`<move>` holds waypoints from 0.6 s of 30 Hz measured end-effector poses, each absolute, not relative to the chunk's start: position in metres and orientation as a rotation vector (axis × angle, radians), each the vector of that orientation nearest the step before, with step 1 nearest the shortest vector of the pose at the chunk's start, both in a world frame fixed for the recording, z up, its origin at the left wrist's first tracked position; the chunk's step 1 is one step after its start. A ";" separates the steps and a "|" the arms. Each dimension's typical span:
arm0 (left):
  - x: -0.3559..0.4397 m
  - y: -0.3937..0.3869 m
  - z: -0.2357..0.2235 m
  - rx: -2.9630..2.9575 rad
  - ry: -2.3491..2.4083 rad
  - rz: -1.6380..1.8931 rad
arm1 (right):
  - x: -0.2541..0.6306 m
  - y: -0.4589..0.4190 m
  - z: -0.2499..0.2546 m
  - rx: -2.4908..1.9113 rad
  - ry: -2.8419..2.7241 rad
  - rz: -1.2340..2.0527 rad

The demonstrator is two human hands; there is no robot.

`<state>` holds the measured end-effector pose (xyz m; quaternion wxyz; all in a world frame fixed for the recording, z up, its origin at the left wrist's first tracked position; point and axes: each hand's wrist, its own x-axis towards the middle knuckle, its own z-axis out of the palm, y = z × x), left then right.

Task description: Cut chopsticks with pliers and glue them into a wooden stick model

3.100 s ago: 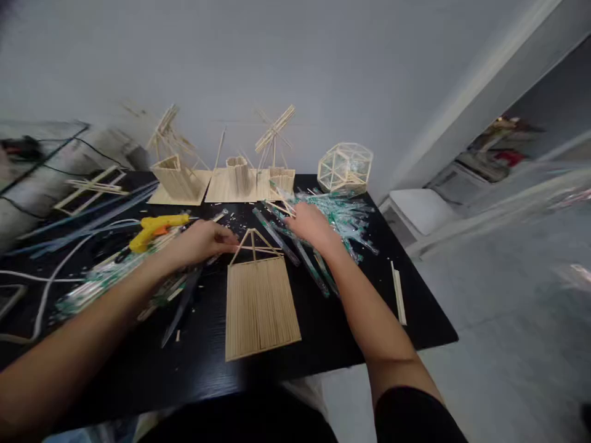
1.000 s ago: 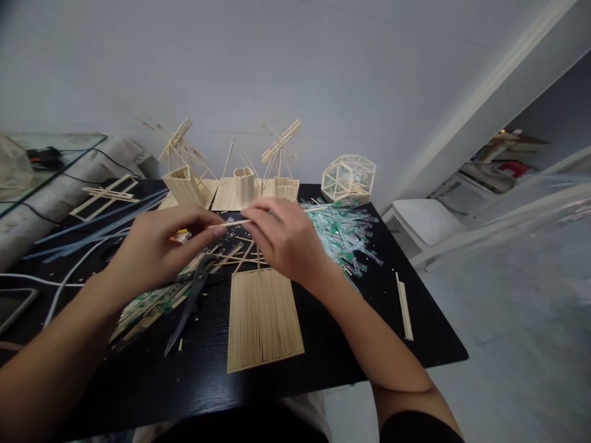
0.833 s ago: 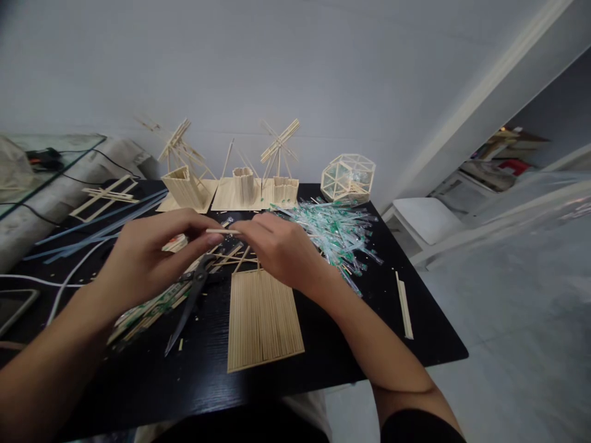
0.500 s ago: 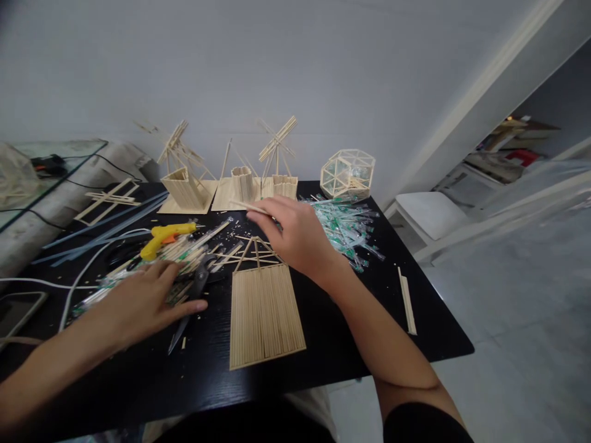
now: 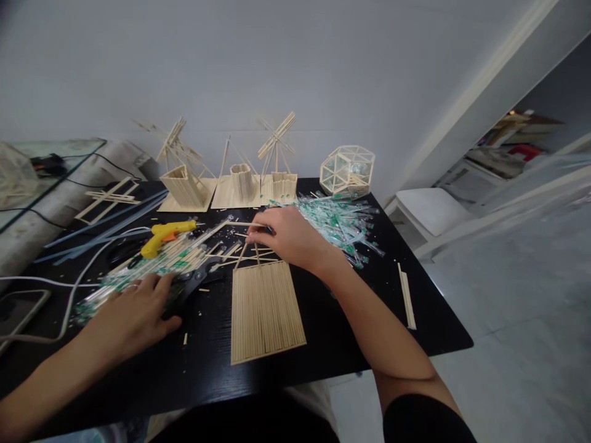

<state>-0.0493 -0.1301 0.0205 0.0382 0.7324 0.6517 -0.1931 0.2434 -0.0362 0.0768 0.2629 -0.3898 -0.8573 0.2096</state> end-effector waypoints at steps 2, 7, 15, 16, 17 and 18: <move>-0.049 -0.128 0.020 2.259 2.035 -0.576 | 0.244 -0.037 0.079 -1.052 -2.333 0.582; -0.069 -0.111 0.023 2.261 2.012 -0.346 | 0.248 -0.042 0.087 -1.011 -2.231 0.592; -0.041 -0.085 0.078 2.268 2.071 0.417 | 0.247 -0.060 0.096 -0.979 -1.934 0.642; -0.032 -0.082 0.086 2.289 2.022 0.527 | 0.246 -0.061 0.095 -0.975 -1.907 0.647; -0.022 -0.079 0.092 2.311 1.994 0.627 | 0.245 -0.061 0.094 -0.971 -1.878 0.655; -0.013 -0.076 0.097 2.337 1.984 0.734 | 0.244 -0.061 0.093 -0.968 -1.848 0.665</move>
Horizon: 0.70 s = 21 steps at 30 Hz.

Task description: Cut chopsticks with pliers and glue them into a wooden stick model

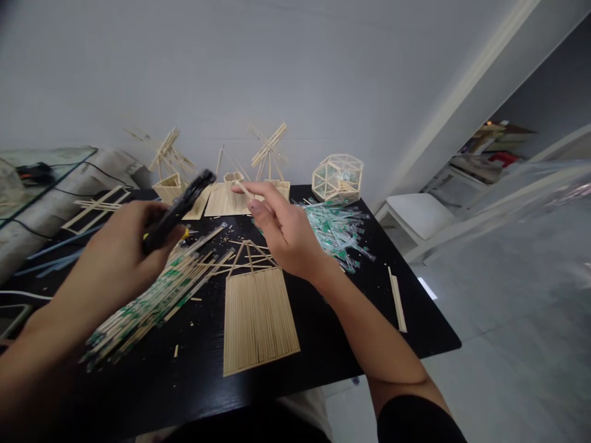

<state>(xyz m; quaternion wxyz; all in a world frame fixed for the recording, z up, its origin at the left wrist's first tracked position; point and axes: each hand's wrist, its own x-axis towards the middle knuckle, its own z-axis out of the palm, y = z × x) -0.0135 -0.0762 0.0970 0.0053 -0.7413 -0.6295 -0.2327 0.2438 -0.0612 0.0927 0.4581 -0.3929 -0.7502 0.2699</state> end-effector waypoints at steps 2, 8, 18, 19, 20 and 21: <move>0.001 -0.070 0.103 -2.379 -1.894 -0.803 | 0.243 -0.061 0.091 -0.949 -1.800 0.689; 0.022 -0.061 0.098 -2.515 -1.834 -0.869 | 0.243 -0.057 0.091 -0.842 -1.716 0.688; 0.026 -0.061 0.088 -2.535 -1.758 -0.718 | 0.241 -0.053 0.081 -0.849 -1.714 0.566; 0.027 -0.061 0.088 -2.545 -1.756 -0.707 | 0.241 -0.053 0.080 -0.856 -1.710 0.570; 0.027 -0.060 0.087 -2.558 -1.750 -0.705 | 0.241 -0.052 0.079 -0.861 -1.706 0.573; 0.027 -0.060 0.087 -2.570 -1.742 -0.710 | 0.240 -0.052 0.079 -0.864 -1.704 0.575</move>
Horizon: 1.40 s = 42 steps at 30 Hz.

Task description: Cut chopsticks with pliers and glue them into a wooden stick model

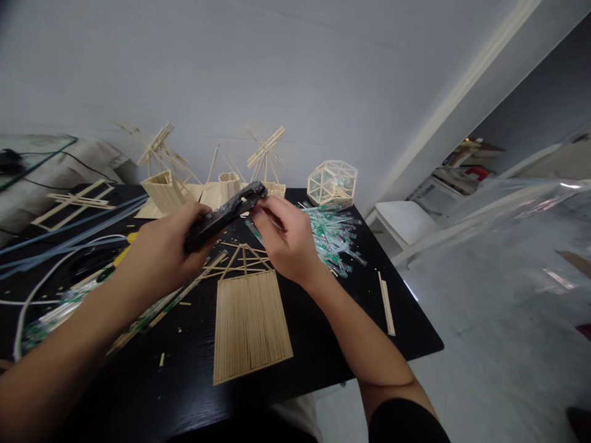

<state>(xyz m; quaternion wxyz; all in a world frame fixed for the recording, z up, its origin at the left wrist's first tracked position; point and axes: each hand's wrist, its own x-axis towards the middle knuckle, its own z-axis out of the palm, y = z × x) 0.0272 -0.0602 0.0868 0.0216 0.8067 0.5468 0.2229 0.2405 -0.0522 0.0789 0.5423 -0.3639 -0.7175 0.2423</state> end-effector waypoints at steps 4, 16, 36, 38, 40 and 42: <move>0.028 -0.060 0.084 2.497 1.673 0.726 | 0.240 -0.053 0.080 -0.882 -1.698 0.576; 0.032 -0.063 0.083 2.653 1.779 0.783 | 0.237 -0.057 0.086 -0.892 -1.712 0.612; 0.032 -0.059 0.086 2.539 1.803 0.534 | 0.236 -0.053 0.084 -1.028 -1.737 0.695; 0.031 -0.058 0.086 2.522 1.782 0.551 | 0.237 -0.051 0.082 -1.026 -1.731 0.704; 0.030 -0.057 0.086 2.500 1.757 0.575 | 0.237 -0.050 0.082 -1.034 -1.721 0.708; 0.028 -0.056 0.087 2.472 1.741 0.578 | 0.238 -0.050 0.083 -1.047 -1.711 0.725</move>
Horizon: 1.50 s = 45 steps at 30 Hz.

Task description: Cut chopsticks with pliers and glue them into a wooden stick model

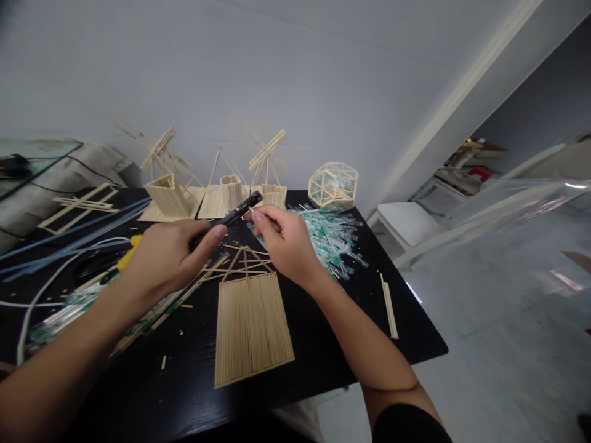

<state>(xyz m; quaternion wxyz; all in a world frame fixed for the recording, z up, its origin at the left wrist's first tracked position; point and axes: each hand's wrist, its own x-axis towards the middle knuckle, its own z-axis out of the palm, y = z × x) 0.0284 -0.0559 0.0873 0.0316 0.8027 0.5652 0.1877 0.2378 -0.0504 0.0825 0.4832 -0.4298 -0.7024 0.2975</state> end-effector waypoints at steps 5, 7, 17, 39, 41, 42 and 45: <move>0.025 -0.053 0.090 2.350 1.708 0.567 | 0.238 -0.051 0.083 -1.025 -1.690 0.780; 0.024 -0.052 0.090 2.323 1.694 0.578 | 0.238 -0.050 0.080 -0.997 -1.674 0.813; 0.029 -0.057 0.085 2.474 1.862 0.613 | 0.238 -0.053 0.083 -1.016 -1.705 0.805; 0.029 -0.059 0.085 2.588 1.899 0.599 | 0.240 -0.052 0.084 -1.018 -1.763 0.771; 0.030 -0.060 0.086 2.585 1.920 0.592 | 0.240 -0.052 0.084 -1.015 -1.769 0.762; 0.030 -0.060 0.086 2.582 1.925 0.587 | 0.241 -0.051 0.084 -1.012 -1.769 0.761; 0.032 -0.060 0.085 2.568 1.918 0.586 | 0.241 -0.051 0.084 -1.006 -1.773 0.761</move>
